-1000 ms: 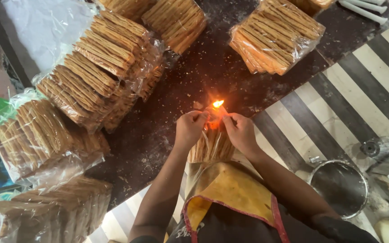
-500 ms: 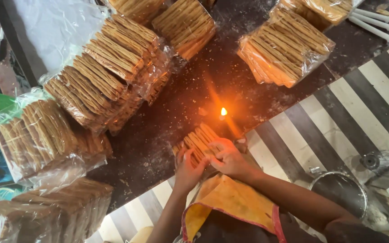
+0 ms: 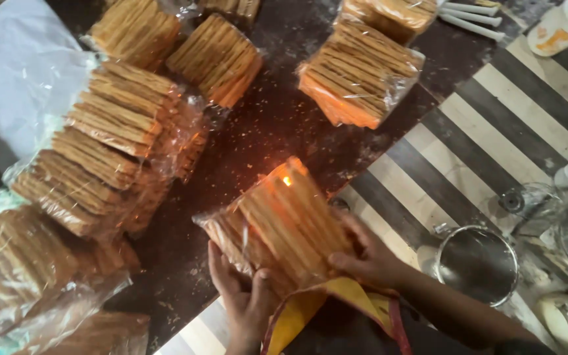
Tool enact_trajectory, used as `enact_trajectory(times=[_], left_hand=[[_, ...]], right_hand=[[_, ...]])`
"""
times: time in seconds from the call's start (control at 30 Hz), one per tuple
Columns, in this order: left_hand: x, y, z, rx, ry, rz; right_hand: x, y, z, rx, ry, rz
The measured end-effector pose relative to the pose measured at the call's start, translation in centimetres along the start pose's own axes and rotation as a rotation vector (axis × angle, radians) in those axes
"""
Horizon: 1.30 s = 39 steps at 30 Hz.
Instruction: Seal plastic bags containing stacked snack bars using a candle flame.
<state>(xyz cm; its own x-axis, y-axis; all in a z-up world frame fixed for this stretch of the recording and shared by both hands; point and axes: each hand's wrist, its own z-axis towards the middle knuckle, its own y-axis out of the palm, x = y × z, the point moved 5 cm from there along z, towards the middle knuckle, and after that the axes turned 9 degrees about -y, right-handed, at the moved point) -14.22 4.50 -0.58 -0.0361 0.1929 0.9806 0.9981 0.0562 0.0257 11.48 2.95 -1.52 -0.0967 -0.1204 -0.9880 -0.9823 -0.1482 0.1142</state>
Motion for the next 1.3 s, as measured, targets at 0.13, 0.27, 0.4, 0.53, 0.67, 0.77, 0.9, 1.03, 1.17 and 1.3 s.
enact_trajectory(times=[0.13, 0.27, 0.4, 0.53, 0.67, 0.77, 0.9, 1.03, 1.17, 1.3], left_hand=[[5.0, 6.2, -0.3, -0.328, 0.304, -0.049], [3.5, 9.5, -0.4, -0.441, 0.33, 0.116], [3.2, 12.6, 0.7, -0.399, 0.272, 0.326], [-1.0, 14.2, 1.2, -0.372, 0.168, 0.288], [-5.9, 16.4, 1.6, -0.292, -0.108, 0.26], [-8.5, 18.3, 0.9, -0.257, -0.219, 0.15], [-9.6, 21.7, 0.9, -0.147, -0.18, 0.184], [-8.6, 24.4, 1.3, -0.089, -0.143, 0.396], [-7.7, 25.8, 1.2, -0.039, -0.144, 0.39], [-6.7, 25.9, 2.1, -0.048, -0.242, 0.464]], right_hand=[[-0.1, -8.8, 1.1, 0.279, -0.368, -0.236], [-4.5, -17.5, 8.8, 0.348, -0.557, -0.018], [-6.1, -21.4, 15.7, 0.434, -0.32, 0.125], [-3.3, -27.0, 17.9, 0.46, -0.248, -0.157], [-5.6, -32.3, 17.2, 0.439, -0.356, -0.58], [2.3, -42.5, 20.1, 0.632, -0.326, -0.227], [11.3, -48.6, 23.6, 0.55, 0.058, -0.852], [12.0, -47.9, 27.4, 0.269, -0.17, -1.185], [13.1, -49.6, 28.0, 0.169, 0.137, -1.247], [13.6, -49.8, 25.1, 0.049, 0.035, -1.106]])
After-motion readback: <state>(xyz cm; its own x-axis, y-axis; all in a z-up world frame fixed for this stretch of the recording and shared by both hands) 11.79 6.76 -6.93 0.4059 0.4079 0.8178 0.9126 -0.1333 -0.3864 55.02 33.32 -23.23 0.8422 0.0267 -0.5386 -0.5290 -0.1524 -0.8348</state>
